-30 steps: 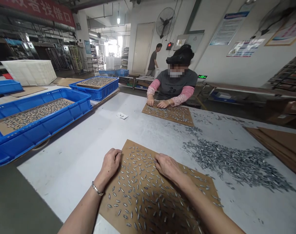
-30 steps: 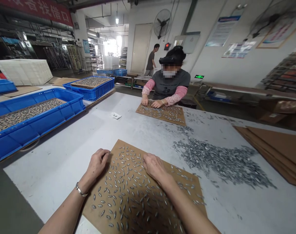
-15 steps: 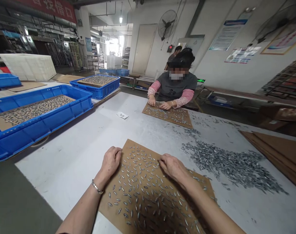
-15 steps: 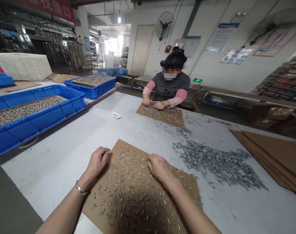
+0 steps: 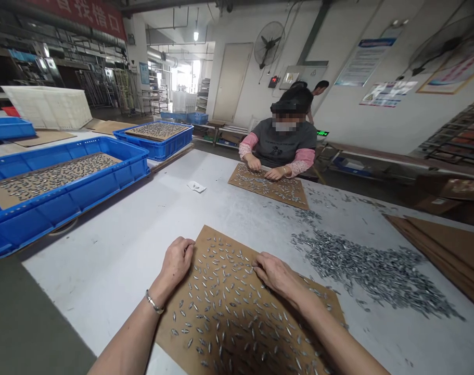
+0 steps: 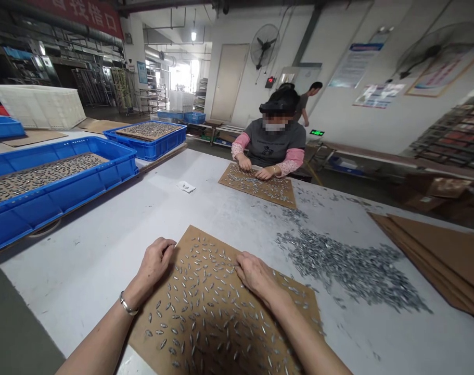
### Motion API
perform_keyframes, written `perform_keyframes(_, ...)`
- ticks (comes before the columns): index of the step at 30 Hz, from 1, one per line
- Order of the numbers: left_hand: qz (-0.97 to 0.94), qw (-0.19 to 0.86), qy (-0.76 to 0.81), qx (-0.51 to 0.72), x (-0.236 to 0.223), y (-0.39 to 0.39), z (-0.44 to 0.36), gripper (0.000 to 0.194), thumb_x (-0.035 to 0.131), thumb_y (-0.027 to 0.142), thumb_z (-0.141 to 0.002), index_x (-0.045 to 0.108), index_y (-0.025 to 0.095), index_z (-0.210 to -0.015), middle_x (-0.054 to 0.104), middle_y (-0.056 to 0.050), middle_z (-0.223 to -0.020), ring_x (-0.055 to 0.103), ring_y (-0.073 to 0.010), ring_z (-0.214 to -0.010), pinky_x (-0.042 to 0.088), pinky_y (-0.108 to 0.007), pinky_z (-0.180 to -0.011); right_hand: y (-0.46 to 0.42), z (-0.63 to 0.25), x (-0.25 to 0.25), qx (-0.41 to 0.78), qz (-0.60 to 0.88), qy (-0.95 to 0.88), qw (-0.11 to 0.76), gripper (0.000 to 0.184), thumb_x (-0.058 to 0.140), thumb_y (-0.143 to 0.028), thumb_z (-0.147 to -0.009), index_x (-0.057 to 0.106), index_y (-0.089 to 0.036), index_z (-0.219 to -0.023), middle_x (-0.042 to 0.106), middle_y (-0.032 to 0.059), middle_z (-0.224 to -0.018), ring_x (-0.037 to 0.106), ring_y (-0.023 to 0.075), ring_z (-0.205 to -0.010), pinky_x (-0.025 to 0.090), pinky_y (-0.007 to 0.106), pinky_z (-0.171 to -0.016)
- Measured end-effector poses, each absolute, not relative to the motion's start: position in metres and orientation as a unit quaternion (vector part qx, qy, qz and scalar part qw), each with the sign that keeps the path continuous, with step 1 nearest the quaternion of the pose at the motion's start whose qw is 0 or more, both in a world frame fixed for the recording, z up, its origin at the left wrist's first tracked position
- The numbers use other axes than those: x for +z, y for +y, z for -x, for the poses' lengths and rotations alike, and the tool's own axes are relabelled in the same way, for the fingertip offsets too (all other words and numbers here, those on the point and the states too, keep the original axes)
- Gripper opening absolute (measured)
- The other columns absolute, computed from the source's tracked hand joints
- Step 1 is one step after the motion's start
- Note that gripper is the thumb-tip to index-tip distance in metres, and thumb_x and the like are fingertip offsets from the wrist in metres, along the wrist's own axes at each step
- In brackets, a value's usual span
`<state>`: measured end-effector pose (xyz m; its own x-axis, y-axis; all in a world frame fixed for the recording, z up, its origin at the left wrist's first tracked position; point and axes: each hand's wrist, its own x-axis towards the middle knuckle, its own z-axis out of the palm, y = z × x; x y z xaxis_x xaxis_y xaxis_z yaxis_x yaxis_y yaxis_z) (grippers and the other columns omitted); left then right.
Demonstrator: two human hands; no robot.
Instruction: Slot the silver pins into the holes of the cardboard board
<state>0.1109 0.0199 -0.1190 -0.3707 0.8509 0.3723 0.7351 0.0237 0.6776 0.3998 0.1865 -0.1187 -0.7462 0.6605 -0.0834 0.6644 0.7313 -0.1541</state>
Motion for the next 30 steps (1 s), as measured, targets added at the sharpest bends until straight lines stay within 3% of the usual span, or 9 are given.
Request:
perform_keyframes(7, -0.554, 0.072, 0.714, 0.421, -0.12, 0.019, -0.111, 0.028, 0.045, 0.025, -0.103, 0.073, 0.021, -0.101, 0.071, -0.007, -0.093, 0.069, -0.0225, -0.088, 0.056, -0.036, -0.081, 0.19, -0.405, -0.12, -0.083, -0.341, 0.936, 0.016, 0.023, 0.04, -0.019, -0.102, 0.061, -0.021, -0.09, 0.066, 0.0083, -0.094, 0.06, 0.0196, -0.082, 0.04, 0.029, -0.074)
perform_keyframes(11, -0.553, 0.075, 0.713, 0.424, -0.12, 0.019, -0.111, 0.028, 0.045, 0.025, -0.103, 0.073, 0.021, -0.102, 0.071, -0.007, -0.094, 0.069, -0.0229, -0.089, 0.056, -0.036, -0.082, 0.198, -0.391, -0.113, -0.133, -0.37, 0.919, -0.026, 0.024, 0.04, -0.025, -0.103, 0.06, -0.02, -0.092, 0.067, 0.0098, -0.096, 0.062, 0.0203, -0.086, 0.042, 0.029, -0.079)
perform_keyframes(16, -0.554, 0.08, 0.711, 0.425, -0.12, 0.019, -0.11, 0.029, 0.044, 0.026, -0.103, 0.073, 0.021, -0.102, 0.071, -0.008, -0.094, 0.069, -0.0231, -0.089, 0.057, -0.037, -0.083, 0.209, -0.347, -0.105, -0.213, -0.419, 0.882, -0.031, 0.015, 0.052, -0.018, -0.094, 0.063, -0.021, -0.084, 0.073, 0.0055, -0.093, 0.065, 0.0178, -0.088, 0.04, 0.025, -0.077)
perform_keyframes(23, -0.548, 0.08, 0.711, 0.432, -0.118, 0.018, -0.111, 0.029, 0.044, 0.026, -0.103, 0.073, 0.022, -0.1, 0.071, -0.008, -0.095, 0.069, -0.0231, -0.089, 0.057, -0.038, -0.084, 0.222, -0.321, -0.121, -0.239, -0.477, 0.846, -0.018, 0.019, 0.058, -0.014, -0.085, 0.063, -0.021, -0.068, 0.072, 0.0014, -0.073, 0.064, 0.0152, -0.072, 0.038, 0.022, -0.066)
perform_keyframes(30, -0.551, 0.077, 0.708, 0.435, -0.118, 0.017, -0.113, 0.028, 0.045, 0.027, -0.104, 0.072, 0.023, -0.101, 0.071, -0.007, -0.094, 0.069, -0.0227, -0.088, 0.058, -0.037, -0.083, 0.229, -0.318, -0.122, -0.27, -0.492, 0.827, -0.028, 0.01, 0.064, -0.015, -0.079, 0.068, -0.021, -0.073, 0.073, 0.001, -0.074, 0.063, 0.015, -0.07, 0.039, 0.023, -0.065)
